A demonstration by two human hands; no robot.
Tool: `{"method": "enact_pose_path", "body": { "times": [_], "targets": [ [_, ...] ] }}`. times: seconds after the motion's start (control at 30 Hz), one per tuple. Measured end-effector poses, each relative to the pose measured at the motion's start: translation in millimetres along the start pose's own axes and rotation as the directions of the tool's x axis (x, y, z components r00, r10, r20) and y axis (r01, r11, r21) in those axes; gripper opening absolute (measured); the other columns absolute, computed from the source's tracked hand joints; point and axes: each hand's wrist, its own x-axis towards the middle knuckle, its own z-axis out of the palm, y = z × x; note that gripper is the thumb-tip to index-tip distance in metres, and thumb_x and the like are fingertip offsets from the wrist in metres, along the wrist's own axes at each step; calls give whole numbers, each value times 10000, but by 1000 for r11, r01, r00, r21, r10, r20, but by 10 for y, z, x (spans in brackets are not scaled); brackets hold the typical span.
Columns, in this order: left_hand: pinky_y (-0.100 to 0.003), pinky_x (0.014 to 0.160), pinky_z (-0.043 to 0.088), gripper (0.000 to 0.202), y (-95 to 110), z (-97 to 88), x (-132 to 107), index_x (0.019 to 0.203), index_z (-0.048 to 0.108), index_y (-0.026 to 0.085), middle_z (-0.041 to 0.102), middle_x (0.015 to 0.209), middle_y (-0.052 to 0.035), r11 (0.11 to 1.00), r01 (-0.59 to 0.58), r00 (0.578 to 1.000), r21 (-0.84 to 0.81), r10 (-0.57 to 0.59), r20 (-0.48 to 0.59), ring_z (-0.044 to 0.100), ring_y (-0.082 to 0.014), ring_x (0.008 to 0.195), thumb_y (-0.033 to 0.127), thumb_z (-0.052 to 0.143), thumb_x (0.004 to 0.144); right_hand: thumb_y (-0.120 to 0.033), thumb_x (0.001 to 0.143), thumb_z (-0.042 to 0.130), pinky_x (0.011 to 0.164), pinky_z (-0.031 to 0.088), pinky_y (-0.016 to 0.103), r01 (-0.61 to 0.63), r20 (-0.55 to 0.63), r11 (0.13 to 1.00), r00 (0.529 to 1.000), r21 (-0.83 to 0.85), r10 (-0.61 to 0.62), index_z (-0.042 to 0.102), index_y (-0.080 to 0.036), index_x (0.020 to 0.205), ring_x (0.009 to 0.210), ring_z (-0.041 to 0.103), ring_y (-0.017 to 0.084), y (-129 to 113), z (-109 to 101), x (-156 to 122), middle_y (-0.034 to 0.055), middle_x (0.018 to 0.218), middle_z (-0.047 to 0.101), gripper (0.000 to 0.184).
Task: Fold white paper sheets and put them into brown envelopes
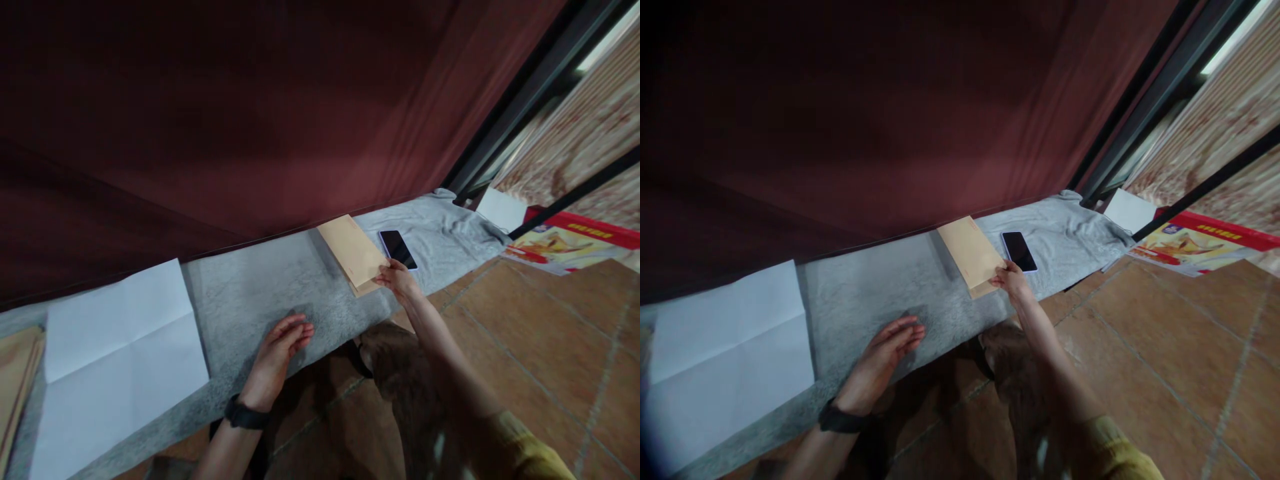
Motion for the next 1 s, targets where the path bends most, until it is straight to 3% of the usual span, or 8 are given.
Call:
{"method": "enact_pose_path", "body": {
  "times": [0.47, 0.77, 1.0],
  "targets": [
    [-311, 806, 520, 429, 7, 6, 3, 1022, 709, 151, 766, 957, -115, 1000, 1, 1000, 13, -1, 14, 713, -200, 860, 359, 832, 668, -80, 705, 671, 472, 573, 199, 23, -58, 999, 998, -46, -26, 551, -197, 888, 460, 588, 81, 60, -54, 64, -42, 676, 599, 248],
    [-324, 833, 521, 423, 18, 15, -20, 1017, 716, 152, 766, 965, -119, 1000, -6, 1000, 14, 6, 15, 716, -205, 877, 370, 838, 675, -194, 628, 707, 463, 536, 214, 111, -67, 987, 991, -116, -119, 539, -217, 941, 469, 579, 87, 80, -70, 37, -81, 654, 537, 356],
    [-320, 837, 520, 436, 1, -8, -2, 1029, 710, 152, 763, 980, -122, 1000, 8, 1000, 21, -8, 16, 713, -206, 896, 378, 838, 678, -259, 580, 702, 468, 477, 230, 162, -89, 957, 978, -242, -188, 538, -207, 948, 488, 530, 76, 82, -95, 53, -66, 754, 539, 406]
  ]
}}
